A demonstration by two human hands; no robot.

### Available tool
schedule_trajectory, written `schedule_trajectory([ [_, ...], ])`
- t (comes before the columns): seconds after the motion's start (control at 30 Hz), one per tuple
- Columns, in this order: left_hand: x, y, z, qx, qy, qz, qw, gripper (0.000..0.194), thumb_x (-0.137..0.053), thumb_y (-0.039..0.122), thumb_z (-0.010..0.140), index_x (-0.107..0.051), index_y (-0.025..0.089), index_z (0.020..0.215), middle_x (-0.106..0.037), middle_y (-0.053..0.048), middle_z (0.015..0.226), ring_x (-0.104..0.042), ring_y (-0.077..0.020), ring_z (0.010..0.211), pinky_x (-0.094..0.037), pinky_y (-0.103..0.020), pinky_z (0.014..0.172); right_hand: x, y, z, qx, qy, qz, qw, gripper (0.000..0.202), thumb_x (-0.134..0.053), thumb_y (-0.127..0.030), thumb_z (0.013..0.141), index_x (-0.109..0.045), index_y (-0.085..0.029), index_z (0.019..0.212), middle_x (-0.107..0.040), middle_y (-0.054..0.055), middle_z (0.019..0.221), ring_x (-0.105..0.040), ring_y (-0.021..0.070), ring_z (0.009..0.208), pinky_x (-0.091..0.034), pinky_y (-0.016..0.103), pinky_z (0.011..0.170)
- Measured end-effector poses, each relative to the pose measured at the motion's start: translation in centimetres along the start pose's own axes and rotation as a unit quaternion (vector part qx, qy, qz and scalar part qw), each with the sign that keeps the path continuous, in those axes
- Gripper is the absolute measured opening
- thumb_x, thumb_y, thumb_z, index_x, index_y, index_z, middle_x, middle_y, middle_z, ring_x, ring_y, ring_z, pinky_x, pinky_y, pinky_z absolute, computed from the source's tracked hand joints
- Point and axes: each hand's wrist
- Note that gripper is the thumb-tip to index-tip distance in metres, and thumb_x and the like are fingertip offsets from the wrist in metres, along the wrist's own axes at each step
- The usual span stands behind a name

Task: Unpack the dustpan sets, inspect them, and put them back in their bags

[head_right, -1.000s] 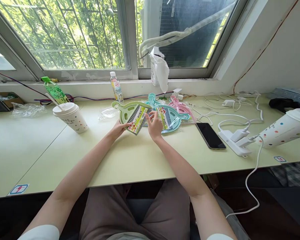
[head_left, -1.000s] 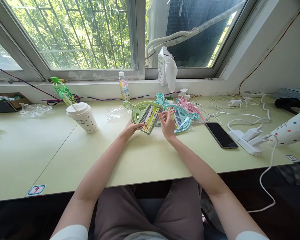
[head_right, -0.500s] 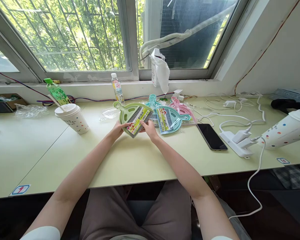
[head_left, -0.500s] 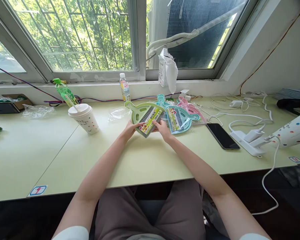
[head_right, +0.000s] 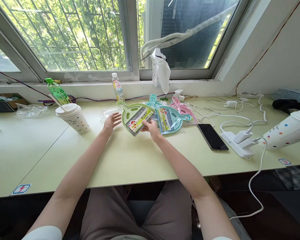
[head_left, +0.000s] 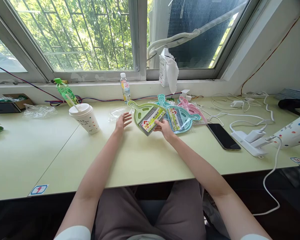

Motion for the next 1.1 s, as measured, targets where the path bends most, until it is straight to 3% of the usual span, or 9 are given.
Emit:
schedule_trajectory([
  [0.13,2.8,-0.8,0.5,-0.131,0.043,0.34,0.93,0.04,-0.061,0.03,0.081,-0.061,0.023,0.121,-0.053,-0.012,0.142,-0.04,-0.0317,0.138,-0.036,-0.051,0.112,0.1,-0.3,0.0,-0.005,0.022,0.002,1.0,0.008,-0.064,-0.022,0.087,-0.059,-0.017,0.092,-0.077,0.006,0.09,-0.07,0.0138,0.063,-0.06,0.025,0.058],
  [0.27,2.9,-1.4,0.2,-0.144,-0.016,0.48,0.865,0.06,-0.057,0.025,0.083,-0.048,0.021,0.142,-0.055,-0.016,0.138,-0.038,-0.0348,0.137,-0.023,-0.054,0.117,0.3,-0.4,0.1,-0.006,0.025,-0.007,1.0,0.011,-0.066,-0.024,0.087,-0.06,-0.017,0.093,-0.076,0.006,0.089,-0.07,0.0138,0.065,-0.06,0.027,0.063],
  [0.37,2.2,-1.4,-0.2,-0.144,-0.014,0.529,0.836,0.055,-0.053,0.027,0.086,-0.052,0.023,0.141,-0.059,-0.017,0.127,-0.043,-0.0383,0.13,-0.023,-0.058,0.114,0.4,-0.3,0.2,-0.007,0.025,-0.013,1.0,0.012,-0.068,-0.025,0.087,-0.06,-0.017,0.093,-0.076,0.006,0.089,-0.07,0.0143,0.066,-0.06,0.027,0.064],
  [0.5,1.9,-0.9,-0.3,-0.173,0.018,0.559,0.811,0.029,-0.052,0.029,0.087,-0.073,0.022,0.106,-0.055,-0.018,0.124,-0.043,-0.0401,0.128,-0.028,-0.057,0.11,0.4,-0.2,0.2,-0.012,0.021,-0.011,1.0,0.009,-0.065,-0.022,0.087,-0.061,-0.017,0.094,-0.076,0.006,0.089,-0.07,0.0137,0.066,-0.06,0.026,0.063],
  [0.63,2.0,-0.1,-0.2,-0.174,-0.003,0.525,0.833,0.028,-0.05,0.036,0.09,-0.07,0.02,0.078,-0.059,-0.017,0.114,-0.047,-0.039,0.124,-0.032,-0.054,0.11,0.2,-0.3,0.1,-0.015,0.024,-0.011,1.0,0.009,-0.066,-0.022,0.087,-0.061,-0.017,0.092,-0.075,0.005,0.087,-0.069,0.0127,0.064,-0.06,0.025,0.061],
  [0.77,1.2,0.8,-0.6,-0.104,-0.004,0.551,0.828,0.041,-0.049,0.048,0.09,-0.068,0.016,0.108,-0.064,-0.019,0.098,-0.058,-0.0406,0.106,-0.042,-0.055,0.097,0.1,-0.5,0.0,-0.019,0.031,0.0,0.999,0.002,-0.061,-0.018,0.09,-0.061,-0.017,0.091,-0.075,0.004,0.084,-0.068,0.0116,0.062,-0.059,0.024,0.06],
  [0.9,0.3,0.5,-1.0,-0.158,-0.056,0.613,0.772,0.054,-0.055,0.025,0.082,-0.057,0.021,0.136,-0.064,-0.018,0.114,-0.055,-0.0373,0.116,-0.047,-0.048,0.096,0.1,-0.5,0.1,-0.022,0.031,-0.009,0.999,0.005,-0.064,-0.02,0.088,-0.061,-0.017,0.091,-0.075,0.004,0.081,-0.067,0.0121,0.061,-0.058,0.024,0.06],
  [1.0,0.6,0.1,-0.8,-0.23,-0.126,0.598,0.758,0.045,-0.043,0.009,0.076,-0.075,0.024,0.104,-0.068,-0.012,0.107,-0.062,-0.028,0.103,-0.04,-0.047,0.107,0.2,-0.4,0.2,-0.024,0.029,-0.013,0.999,0.008,-0.067,-0.021,0.087,-0.062,-0.016,0.091,-0.076,0.004,0.08,-0.068,0.0123,0.062,-0.058,0.023,0.06],
  [1.1,1.9,0.1,-0.4,-0.277,-0.061,0.589,0.756,0.038,-0.038,0.005,0.073,-0.072,0.023,0.071,-0.066,-0.006,0.073,-0.064,-0.0212,0.076,-0.028,-0.047,0.118,0.3,-0.5,0.2,-0.022,0.031,-0.018,0.999,0.009,-0.068,-0.021,0.087,-0.062,-0.016,0.091,-0.076,0.004,0.079,-0.068,0.0121,0.062,-0.058,0.023,0.06],
])
Point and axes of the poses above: each hand's wrist, its own z-axis towards the middle knuckle, its own x-axis out of the back of the hand, y = z × x
